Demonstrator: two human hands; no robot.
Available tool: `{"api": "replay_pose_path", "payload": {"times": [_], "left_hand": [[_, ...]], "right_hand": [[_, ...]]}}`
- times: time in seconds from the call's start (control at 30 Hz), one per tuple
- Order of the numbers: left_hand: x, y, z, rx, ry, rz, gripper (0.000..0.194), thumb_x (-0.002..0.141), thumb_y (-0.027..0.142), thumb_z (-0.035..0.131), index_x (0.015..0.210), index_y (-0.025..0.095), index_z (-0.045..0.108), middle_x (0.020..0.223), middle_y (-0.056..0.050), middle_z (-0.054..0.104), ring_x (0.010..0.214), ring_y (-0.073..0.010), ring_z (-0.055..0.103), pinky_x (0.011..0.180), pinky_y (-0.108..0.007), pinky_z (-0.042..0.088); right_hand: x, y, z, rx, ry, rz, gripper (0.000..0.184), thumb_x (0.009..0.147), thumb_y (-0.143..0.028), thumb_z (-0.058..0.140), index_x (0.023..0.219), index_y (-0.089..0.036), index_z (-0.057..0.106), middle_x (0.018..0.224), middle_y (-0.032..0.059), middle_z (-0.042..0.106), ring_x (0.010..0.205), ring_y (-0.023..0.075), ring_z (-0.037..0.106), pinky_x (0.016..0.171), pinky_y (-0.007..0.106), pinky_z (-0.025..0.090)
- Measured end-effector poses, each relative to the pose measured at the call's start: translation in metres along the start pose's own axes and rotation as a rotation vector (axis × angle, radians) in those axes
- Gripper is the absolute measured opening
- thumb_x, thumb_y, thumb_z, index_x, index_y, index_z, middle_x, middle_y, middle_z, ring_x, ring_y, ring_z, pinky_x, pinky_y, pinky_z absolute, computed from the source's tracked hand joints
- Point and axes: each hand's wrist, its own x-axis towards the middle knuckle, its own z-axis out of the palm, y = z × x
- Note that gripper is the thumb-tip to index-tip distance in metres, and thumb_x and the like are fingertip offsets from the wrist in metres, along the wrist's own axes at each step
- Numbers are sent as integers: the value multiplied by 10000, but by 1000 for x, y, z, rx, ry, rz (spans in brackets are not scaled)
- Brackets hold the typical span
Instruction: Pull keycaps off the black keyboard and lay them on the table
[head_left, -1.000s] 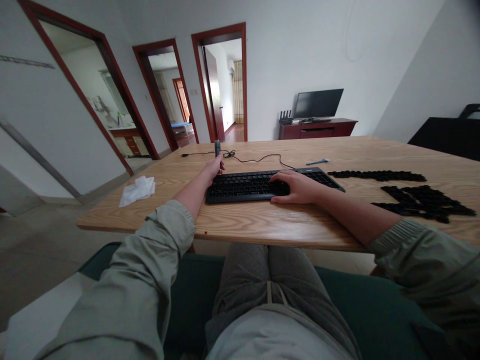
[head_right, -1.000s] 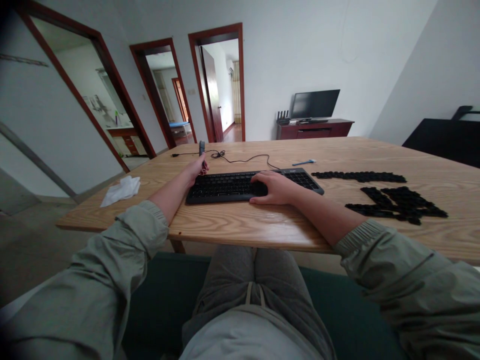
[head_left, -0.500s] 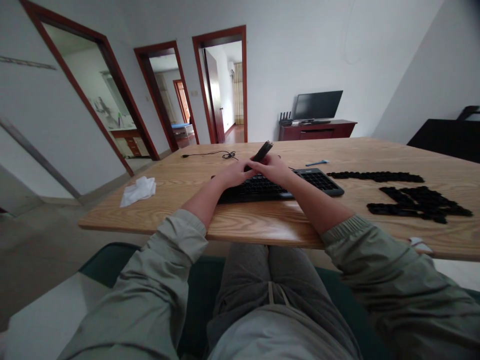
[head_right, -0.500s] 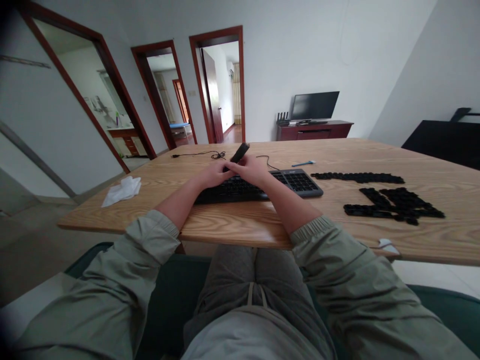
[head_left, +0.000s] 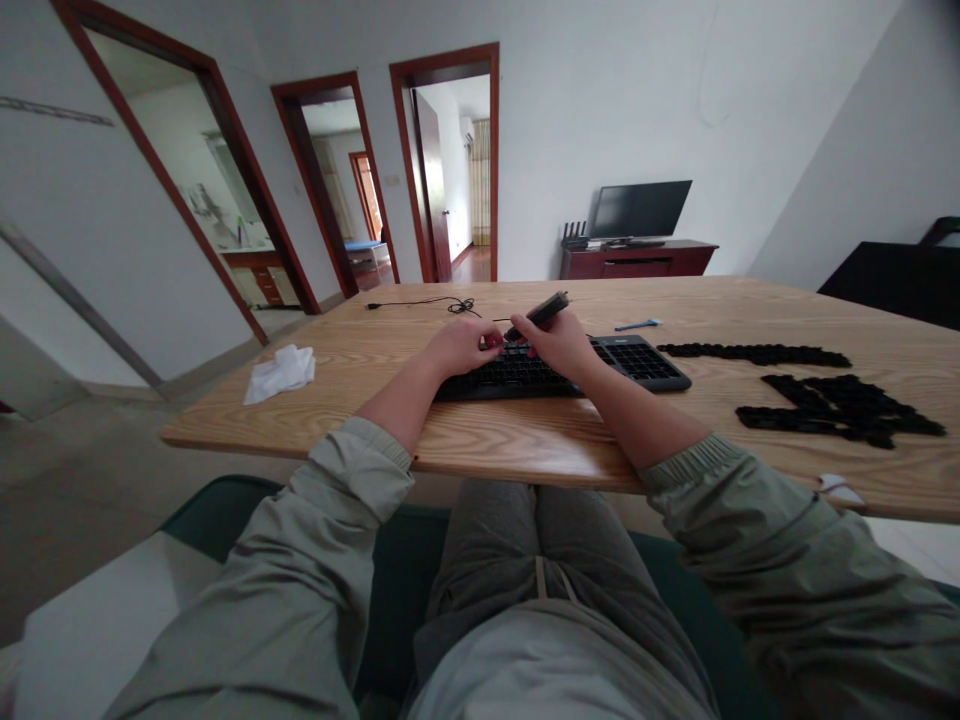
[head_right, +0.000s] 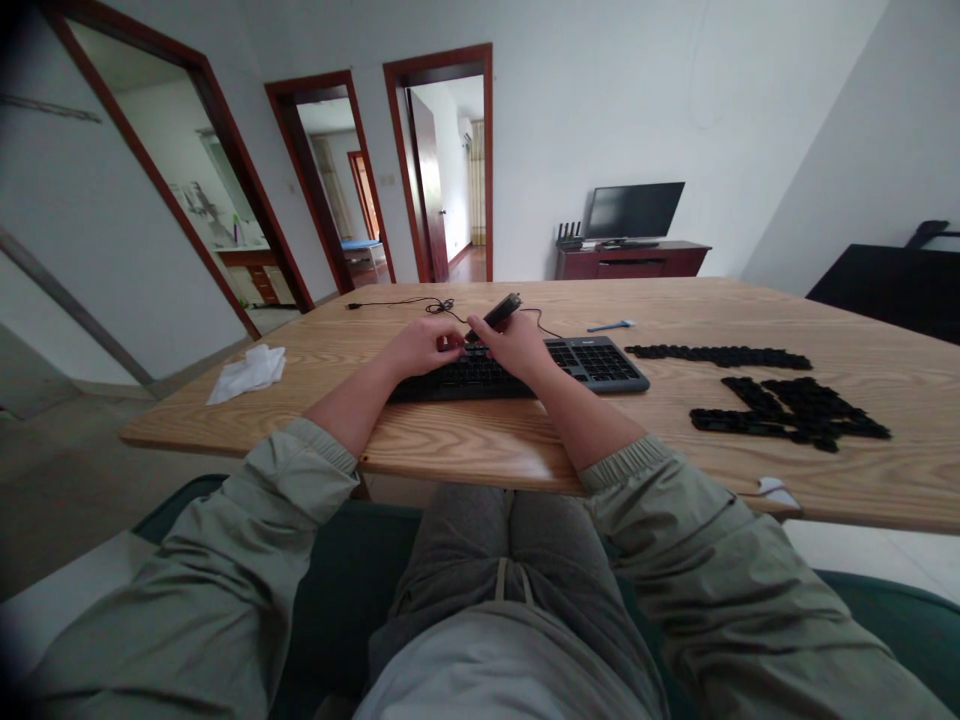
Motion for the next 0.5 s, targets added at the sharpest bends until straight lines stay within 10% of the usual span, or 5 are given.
{"api": "replay_pose_path", "payload": {"times": [0.5], "left_hand": [[1,-3,3,148,-94,63,186,826,203,613,958,182,742,949,-65,730,879,-190,643,802,-299,489]], "right_hand": [[-4,-3,0,-19,13,33,482,862,-593,571,764,-137,696,645,61,681,534,156,592,506,255,404]]}}
